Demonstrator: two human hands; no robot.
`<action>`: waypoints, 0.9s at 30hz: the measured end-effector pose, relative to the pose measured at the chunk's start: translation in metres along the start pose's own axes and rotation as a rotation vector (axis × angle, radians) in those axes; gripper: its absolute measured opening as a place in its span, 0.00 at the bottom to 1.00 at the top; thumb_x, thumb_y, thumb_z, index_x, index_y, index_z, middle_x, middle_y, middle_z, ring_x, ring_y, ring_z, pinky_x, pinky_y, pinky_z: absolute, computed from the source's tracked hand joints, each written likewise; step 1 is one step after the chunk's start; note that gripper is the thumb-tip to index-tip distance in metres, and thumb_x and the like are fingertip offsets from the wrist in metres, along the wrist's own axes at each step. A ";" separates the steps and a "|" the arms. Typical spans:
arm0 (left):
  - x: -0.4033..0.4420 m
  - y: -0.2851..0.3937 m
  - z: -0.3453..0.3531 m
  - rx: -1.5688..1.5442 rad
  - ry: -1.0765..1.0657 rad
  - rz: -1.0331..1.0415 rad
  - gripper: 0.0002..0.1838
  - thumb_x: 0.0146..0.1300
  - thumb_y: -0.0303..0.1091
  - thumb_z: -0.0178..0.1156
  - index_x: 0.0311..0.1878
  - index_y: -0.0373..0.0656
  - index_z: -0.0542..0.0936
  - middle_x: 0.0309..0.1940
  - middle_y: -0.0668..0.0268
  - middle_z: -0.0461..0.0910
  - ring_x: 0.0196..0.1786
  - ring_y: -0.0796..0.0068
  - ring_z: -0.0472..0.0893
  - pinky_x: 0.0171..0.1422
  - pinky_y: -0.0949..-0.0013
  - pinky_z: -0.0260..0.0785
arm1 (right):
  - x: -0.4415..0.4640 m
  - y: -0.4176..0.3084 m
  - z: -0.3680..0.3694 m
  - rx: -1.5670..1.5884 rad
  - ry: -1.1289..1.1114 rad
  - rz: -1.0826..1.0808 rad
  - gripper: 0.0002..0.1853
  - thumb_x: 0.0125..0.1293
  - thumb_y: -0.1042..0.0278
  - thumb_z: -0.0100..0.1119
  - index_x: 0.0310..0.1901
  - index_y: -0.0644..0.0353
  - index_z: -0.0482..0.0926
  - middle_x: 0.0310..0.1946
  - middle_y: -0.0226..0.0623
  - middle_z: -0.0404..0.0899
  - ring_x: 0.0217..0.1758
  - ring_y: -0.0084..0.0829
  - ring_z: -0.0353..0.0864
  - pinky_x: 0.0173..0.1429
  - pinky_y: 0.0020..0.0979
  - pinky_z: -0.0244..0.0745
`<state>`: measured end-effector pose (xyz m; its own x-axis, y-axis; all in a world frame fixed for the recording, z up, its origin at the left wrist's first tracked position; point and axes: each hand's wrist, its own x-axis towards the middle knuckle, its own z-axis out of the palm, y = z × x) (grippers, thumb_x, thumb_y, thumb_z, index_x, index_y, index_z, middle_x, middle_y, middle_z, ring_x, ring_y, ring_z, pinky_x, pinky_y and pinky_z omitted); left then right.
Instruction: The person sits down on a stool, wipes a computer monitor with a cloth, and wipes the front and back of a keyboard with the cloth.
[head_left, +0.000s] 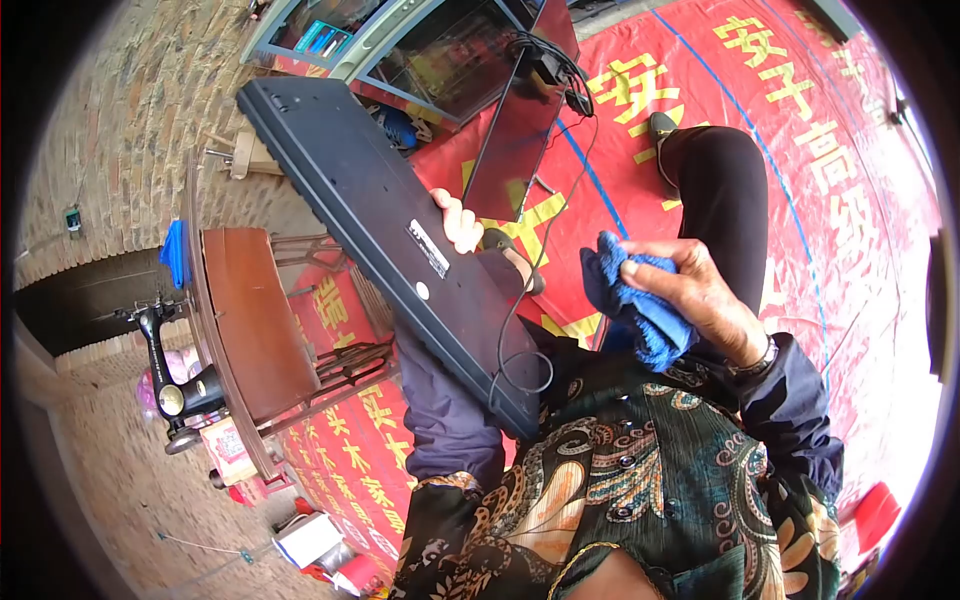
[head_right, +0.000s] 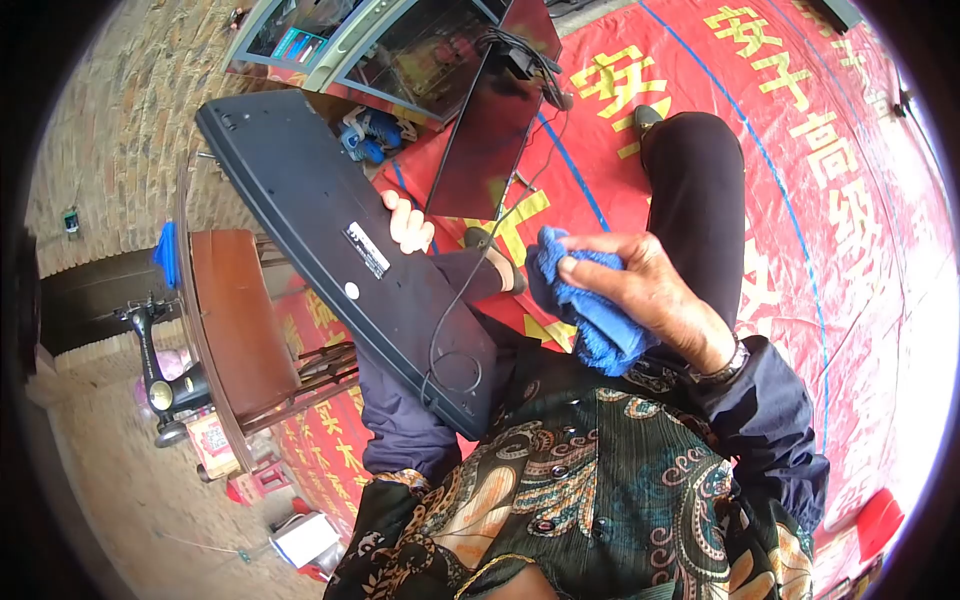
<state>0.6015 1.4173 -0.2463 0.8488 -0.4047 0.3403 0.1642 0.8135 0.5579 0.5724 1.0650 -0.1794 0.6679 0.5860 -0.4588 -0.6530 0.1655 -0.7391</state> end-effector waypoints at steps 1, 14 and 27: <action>0.002 -0.002 0.002 0.001 0.002 -0.005 0.27 0.67 0.46 0.54 0.59 0.32 0.68 0.33 0.57 0.75 0.34 0.64 0.74 0.40 0.63 0.67 | 0.000 0.001 0.000 -0.034 -0.027 -0.002 0.16 0.67 0.66 0.63 0.52 0.66 0.80 0.28 0.34 0.81 0.24 0.22 0.81 0.28 0.24 0.78; 0.000 -0.026 0.022 -0.053 -0.047 0.015 0.36 0.66 0.56 0.53 0.64 0.33 0.64 0.37 0.59 0.75 0.38 0.63 0.75 0.46 0.57 0.69 | 0.004 -0.053 0.011 0.020 -0.015 -0.236 0.17 0.69 0.66 0.59 0.55 0.66 0.78 0.35 0.30 0.83 0.34 0.16 0.80 0.37 0.18 0.76; 0.028 -0.034 0.024 0.020 -0.618 -0.503 0.34 0.61 0.58 0.59 0.57 0.35 0.72 0.44 0.56 0.77 0.48 0.61 0.77 0.57 0.56 0.71 | 0.037 -0.058 0.100 -0.557 -0.055 -1.145 0.14 0.63 0.68 0.64 0.49 0.62 0.81 0.36 0.49 0.83 0.38 0.50 0.84 0.44 0.39 0.81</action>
<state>0.6075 1.3688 -0.2376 0.2420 -0.8844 0.3991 0.4395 0.4666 0.7676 0.5995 1.1567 -0.1039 0.7236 0.3633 0.5868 0.5310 0.2500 -0.8096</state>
